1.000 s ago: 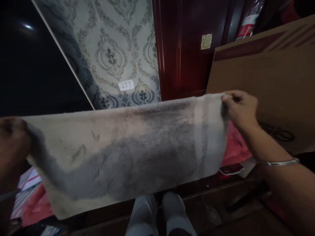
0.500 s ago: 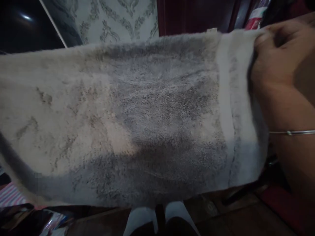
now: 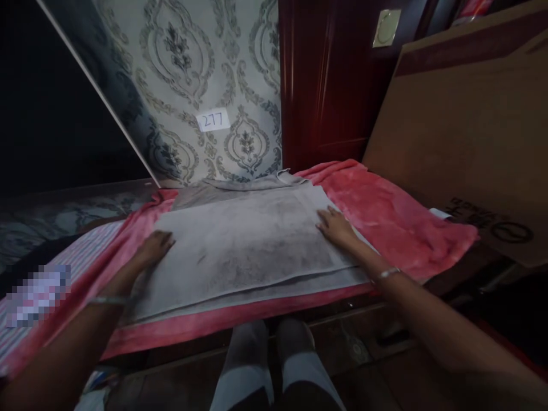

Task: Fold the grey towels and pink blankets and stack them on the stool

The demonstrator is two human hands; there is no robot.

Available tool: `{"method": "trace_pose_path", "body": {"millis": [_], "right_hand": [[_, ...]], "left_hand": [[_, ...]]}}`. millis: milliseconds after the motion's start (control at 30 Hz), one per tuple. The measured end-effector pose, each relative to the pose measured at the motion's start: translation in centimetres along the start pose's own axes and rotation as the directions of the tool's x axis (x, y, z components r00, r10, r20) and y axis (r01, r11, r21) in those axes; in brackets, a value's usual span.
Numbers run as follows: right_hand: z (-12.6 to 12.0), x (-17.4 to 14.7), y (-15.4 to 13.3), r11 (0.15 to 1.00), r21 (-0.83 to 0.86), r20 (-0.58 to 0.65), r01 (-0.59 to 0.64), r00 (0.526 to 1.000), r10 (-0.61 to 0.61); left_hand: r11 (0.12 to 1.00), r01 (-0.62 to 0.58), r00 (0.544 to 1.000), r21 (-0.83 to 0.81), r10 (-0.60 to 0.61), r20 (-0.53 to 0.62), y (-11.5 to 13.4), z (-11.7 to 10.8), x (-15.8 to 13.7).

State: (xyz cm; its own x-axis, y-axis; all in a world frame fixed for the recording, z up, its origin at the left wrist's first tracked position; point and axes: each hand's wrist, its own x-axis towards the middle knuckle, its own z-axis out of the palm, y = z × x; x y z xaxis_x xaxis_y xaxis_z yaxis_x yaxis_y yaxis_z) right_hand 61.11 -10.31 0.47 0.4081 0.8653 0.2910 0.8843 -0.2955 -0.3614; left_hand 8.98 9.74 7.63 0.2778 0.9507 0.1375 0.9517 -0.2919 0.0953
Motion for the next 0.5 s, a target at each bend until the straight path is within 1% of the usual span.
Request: {"method": "trace_pose_path", "body": {"millis": [33,100,167,267,367,433,500], "right_hand": [[1.3,-1.8,1.6,0.999,-0.032,0.007,0.019,1.000,-0.018],[2.5,-4.7,4.6,0.997,-0.074,-0.009,0.037,0.999,-0.037],[2.4,-6.5,6.8,0.996,-0.083,-0.022,0.023,0.999,-0.025],[1.2,-7.8,8.2,0.998,-0.058,-0.036,-0.027,0.999,0.025],[-0.2,-8.4,8.2,0.992,-0.040,-0.048,-0.117,0.992,0.115],[-1.1,-8.6,7.9,0.980,-0.036,-0.048,-0.197,0.980,0.195],[-2.1,-8.8,7.5,0.963,-0.004,-0.044,-0.269,0.962,0.268]], "left_hand": [[1.000,0.002,1.000,0.005,-0.002,0.014,-1.1,1.4,-1.3],[1.000,-0.015,1.000,0.013,0.015,0.002,-3.5,3.2,-3.9],[1.000,-0.015,1.000,-0.002,0.015,-0.010,-5.9,3.9,-6.3],[0.998,0.006,0.999,-0.055,-0.009,-0.054,-8.3,4.0,-9.5],[0.996,0.007,0.991,-0.094,-0.020,-0.133,-8.7,4.0,-12.6],[0.996,0.009,0.978,-0.085,-0.027,-0.206,-8.0,4.0,-14.7],[0.999,0.025,0.956,-0.046,-0.037,-0.291,-7.0,3.8,-16.4]]}}
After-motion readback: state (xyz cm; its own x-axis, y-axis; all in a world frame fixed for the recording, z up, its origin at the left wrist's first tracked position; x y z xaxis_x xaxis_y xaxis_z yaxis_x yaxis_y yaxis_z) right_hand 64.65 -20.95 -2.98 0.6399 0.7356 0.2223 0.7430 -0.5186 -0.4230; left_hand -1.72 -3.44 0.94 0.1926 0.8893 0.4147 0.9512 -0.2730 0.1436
